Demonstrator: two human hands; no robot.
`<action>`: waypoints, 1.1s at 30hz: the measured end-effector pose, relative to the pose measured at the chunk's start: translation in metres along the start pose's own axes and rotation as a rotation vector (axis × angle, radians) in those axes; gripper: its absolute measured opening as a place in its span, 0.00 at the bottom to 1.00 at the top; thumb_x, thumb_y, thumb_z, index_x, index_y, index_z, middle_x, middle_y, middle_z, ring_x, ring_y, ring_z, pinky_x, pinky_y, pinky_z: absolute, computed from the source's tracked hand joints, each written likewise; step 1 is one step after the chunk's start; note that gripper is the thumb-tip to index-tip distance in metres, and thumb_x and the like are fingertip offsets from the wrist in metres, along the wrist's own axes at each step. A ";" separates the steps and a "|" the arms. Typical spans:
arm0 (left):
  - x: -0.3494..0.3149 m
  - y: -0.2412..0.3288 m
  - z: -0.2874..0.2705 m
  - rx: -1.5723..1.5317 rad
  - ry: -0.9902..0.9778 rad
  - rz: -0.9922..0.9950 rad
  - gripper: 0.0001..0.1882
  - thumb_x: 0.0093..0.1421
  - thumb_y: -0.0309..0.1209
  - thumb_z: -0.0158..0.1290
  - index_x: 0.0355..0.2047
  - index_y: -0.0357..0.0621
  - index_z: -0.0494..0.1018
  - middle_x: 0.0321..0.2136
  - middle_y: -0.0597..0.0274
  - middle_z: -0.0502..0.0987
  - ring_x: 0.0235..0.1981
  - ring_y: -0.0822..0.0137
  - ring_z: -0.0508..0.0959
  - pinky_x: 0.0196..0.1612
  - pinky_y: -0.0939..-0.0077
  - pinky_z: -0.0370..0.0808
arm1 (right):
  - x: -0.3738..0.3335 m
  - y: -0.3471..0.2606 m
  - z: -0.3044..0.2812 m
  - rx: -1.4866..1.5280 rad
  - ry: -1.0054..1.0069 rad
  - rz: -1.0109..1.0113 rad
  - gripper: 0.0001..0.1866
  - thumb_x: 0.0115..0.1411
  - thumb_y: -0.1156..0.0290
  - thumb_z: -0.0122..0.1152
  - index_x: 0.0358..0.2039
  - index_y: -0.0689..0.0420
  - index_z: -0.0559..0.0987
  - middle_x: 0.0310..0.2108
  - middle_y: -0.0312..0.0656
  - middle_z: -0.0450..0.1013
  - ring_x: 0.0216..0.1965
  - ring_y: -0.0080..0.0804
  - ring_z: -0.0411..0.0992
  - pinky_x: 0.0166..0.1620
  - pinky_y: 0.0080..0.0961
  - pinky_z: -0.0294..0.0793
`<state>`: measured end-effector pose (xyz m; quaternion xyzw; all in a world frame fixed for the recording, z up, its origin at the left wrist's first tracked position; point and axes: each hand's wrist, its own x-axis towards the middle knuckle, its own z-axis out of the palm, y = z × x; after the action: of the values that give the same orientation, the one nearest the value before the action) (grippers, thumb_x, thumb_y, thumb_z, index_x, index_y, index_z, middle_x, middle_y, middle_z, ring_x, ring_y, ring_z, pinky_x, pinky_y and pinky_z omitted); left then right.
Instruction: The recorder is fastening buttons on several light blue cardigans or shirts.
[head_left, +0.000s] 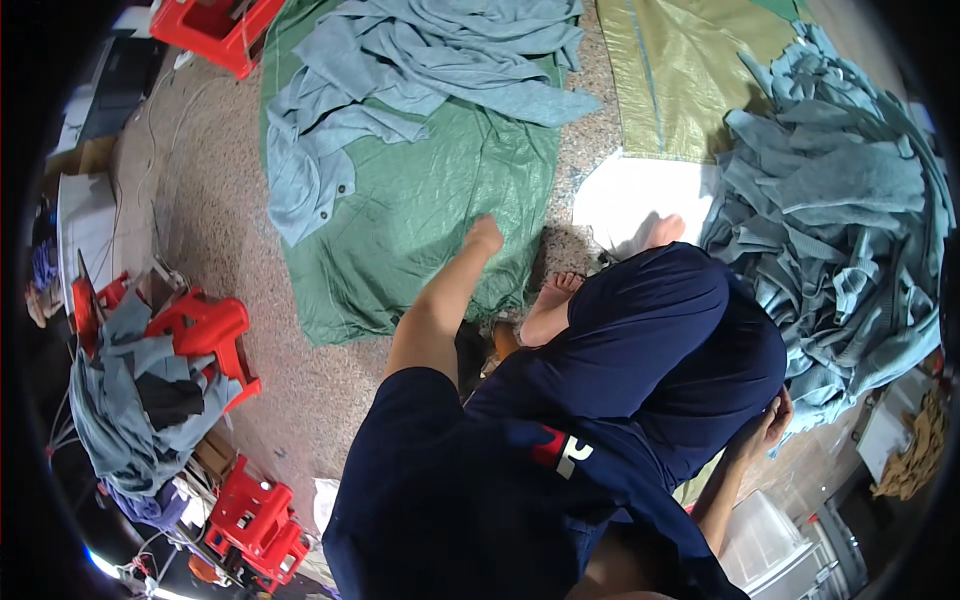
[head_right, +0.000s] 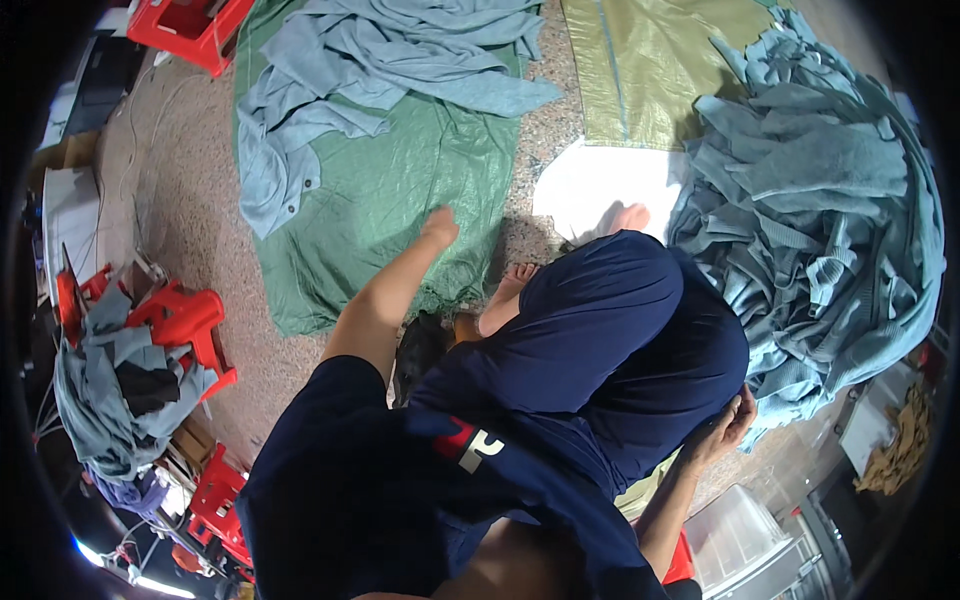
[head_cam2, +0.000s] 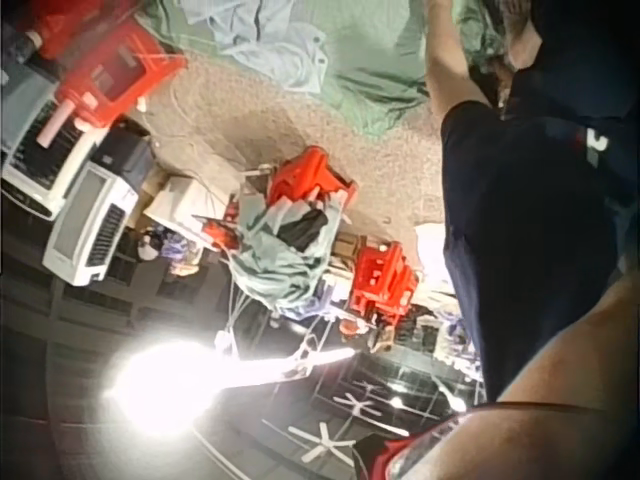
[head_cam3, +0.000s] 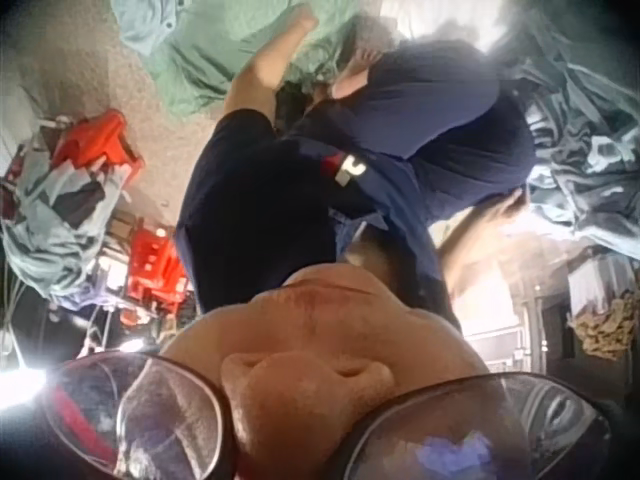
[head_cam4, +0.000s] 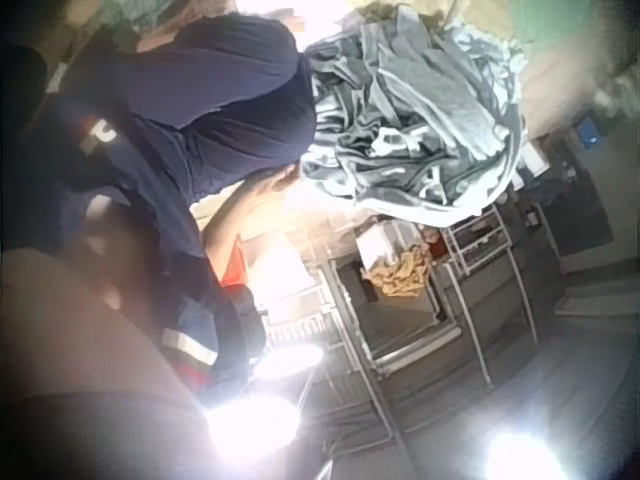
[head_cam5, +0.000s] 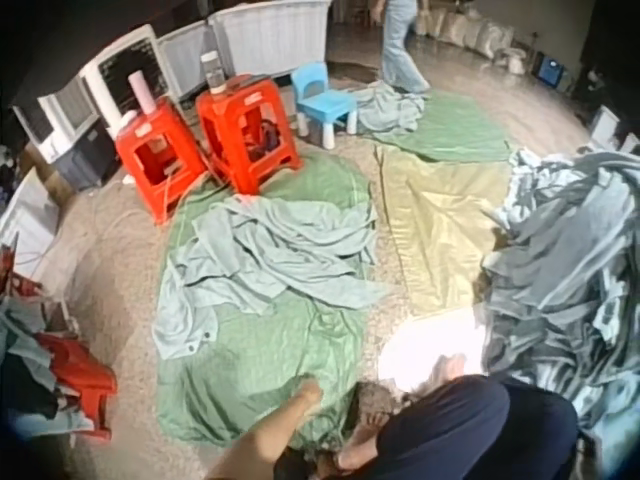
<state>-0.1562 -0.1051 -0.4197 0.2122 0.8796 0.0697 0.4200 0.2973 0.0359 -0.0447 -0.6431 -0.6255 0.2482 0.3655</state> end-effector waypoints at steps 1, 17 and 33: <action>-0.002 0.036 -0.021 0.005 -0.052 0.020 0.22 0.57 0.27 0.46 0.54 0.41 0.66 0.58 0.44 0.63 0.57 0.46 0.69 0.57 0.57 0.69 | -0.001 0.000 -0.004 -0.004 0.017 0.058 0.14 0.67 0.69 0.51 0.49 0.64 0.73 0.44 0.42 0.72 0.46 0.29 0.68 0.55 0.25 0.64; 0.174 0.145 -0.185 0.722 0.424 0.258 0.13 0.58 0.32 0.48 0.38 0.50 0.81 0.55 0.55 0.72 0.56 0.56 0.71 0.60 0.51 0.59 | -0.009 0.000 0.028 -0.059 -0.079 0.046 0.10 0.60 0.76 0.41 0.42 0.61 0.65 0.40 0.43 0.61 0.46 0.33 0.60 0.57 0.29 0.56; -0.120 -0.041 0.072 -0.478 -0.653 0.080 0.14 0.48 0.29 0.56 0.37 0.39 0.79 0.32 0.58 0.80 0.34 0.68 0.77 0.38 0.71 0.73 | -0.004 -0.002 0.052 -0.051 -0.102 -0.036 0.09 0.59 0.76 0.42 0.40 0.63 0.65 0.38 0.42 0.61 0.42 0.33 0.60 0.54 0.27 0.57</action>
<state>-0.0468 -0.1982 -0.3927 0.1537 0.6502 0.2173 0.7116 0.2551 0.0405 -0.0751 -0.6273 -0.6609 0.2581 0.3212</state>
